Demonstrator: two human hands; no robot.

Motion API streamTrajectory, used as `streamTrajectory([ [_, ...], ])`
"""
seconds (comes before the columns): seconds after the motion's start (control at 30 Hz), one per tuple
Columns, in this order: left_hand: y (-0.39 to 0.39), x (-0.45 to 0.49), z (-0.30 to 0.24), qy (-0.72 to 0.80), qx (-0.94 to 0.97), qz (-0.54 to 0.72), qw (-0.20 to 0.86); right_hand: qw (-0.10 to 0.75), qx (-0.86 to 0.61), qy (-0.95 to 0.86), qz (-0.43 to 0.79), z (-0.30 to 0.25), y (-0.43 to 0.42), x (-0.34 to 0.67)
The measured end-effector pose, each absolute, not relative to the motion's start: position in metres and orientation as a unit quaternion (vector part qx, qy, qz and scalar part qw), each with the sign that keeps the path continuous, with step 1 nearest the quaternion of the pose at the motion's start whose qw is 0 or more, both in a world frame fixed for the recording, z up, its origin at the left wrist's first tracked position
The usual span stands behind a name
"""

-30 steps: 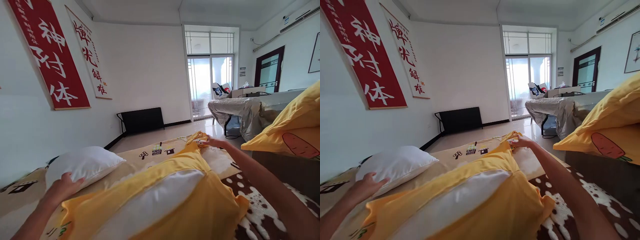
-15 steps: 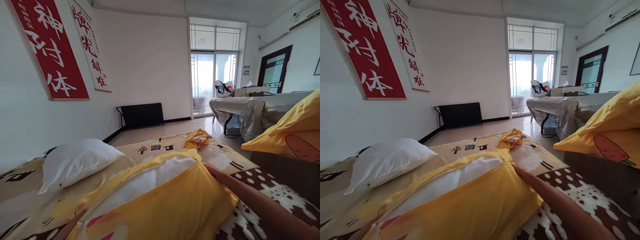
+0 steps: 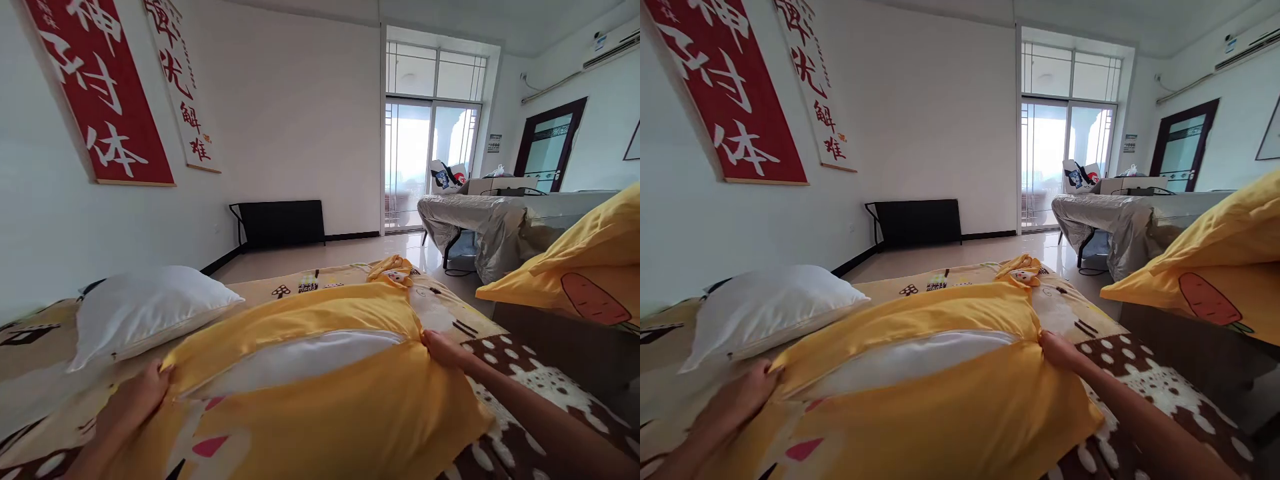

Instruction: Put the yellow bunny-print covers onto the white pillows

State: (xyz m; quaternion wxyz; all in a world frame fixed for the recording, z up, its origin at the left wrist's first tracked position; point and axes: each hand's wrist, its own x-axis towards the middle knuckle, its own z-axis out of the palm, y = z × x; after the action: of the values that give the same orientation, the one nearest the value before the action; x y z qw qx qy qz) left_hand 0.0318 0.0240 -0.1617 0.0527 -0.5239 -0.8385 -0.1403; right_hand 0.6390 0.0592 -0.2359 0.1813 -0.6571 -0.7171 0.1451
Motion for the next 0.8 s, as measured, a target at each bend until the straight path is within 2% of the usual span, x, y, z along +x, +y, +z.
streamTrajectory([
  [0.13, 0.034, 0.059, -0.16, -0.811, -0.563, -0.154, 0.037, 0.16, -0.671, -0.719, 0.091, -0.221, 0.058, 0.633],
  [0.27, 0.024, 0.135, -0.108, -0.669, -0.708, -0.226, -0.002, 0.224, -0.513, -0.826, 0.063, -0.164, 0.051, 0.595],
  [0.37, 0.012, 0.216, -0.089, -0.516, -0.837, -0.174, -0.054, 0.197, -0.389, -0.897, 0.075, -0.155, 0.041, 0.55],
  [0.47, 0.013, 0.271, -0.112, -0.42, -0.896, -0.101, -0.1, 0.144, -0.377, -0.914, 0.029, -0.179, 0.034, 0.524],
  [0.63, 0.028, 0.282, -0.159, -0.429, -0.892, -0.083, -0.117, 0.14, -0.396, -0.908, 0.008, -0.205, 0.039, 0.543],
  [0.8, 0.021, 0.253, -0.133, -0.469, -0.873, -0.07, -0.111, 0.131, -0.387, -0.912, -0.021, -0.179, 0.041, 0.572],
])
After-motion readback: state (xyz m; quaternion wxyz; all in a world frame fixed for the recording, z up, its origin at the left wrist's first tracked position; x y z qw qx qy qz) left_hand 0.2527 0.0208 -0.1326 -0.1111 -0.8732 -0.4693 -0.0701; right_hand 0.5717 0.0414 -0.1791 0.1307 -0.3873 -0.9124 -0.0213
